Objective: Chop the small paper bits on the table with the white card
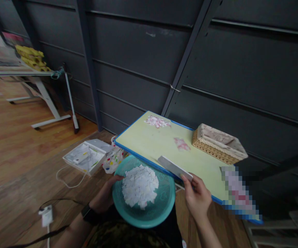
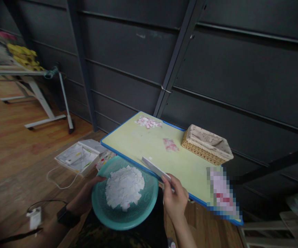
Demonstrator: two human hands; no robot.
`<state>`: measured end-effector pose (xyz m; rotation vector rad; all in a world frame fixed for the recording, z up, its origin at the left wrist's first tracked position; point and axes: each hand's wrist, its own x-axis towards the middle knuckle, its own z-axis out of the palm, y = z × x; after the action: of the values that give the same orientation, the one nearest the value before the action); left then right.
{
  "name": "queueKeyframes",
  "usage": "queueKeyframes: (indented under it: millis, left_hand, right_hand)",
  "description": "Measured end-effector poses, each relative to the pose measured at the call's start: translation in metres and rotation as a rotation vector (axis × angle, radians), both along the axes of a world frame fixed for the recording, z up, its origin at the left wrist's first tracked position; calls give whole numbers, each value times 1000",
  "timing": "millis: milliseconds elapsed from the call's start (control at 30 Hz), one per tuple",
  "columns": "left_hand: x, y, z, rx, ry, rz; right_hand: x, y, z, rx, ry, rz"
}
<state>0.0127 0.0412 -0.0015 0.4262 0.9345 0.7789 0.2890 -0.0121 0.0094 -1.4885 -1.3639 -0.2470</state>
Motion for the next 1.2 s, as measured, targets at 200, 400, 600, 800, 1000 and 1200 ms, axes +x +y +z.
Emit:
queueKeyframes:
  millis: [200, 400, 600, 800, 1000, 1200]
  left_hand:
    - [0, 0, -3, 42, -12, 0]
    - [-1, 2, -1, 34, -7, 3]
    - [-2, 3, 0, 5, -4, 26]
    - [-1, 3, -1, 1, 2, 26]
    - [-3, 5, -8, 1, 8, 44]
    - [-4, 5, -3, 15, 20, 29]
  right_hand:
    - [8, 14, -7, 17, -29, -91]
    - [-11, 8, -8, -16, -13, 86]
    - [-25, 7, -7, -25, 77, 153]
    - [-52, 36, -8, -5, -264, 376]
    - [-74, 63, -8, -121, -421, 510]
    - [-47, 70, 3, -173, 43, 306]
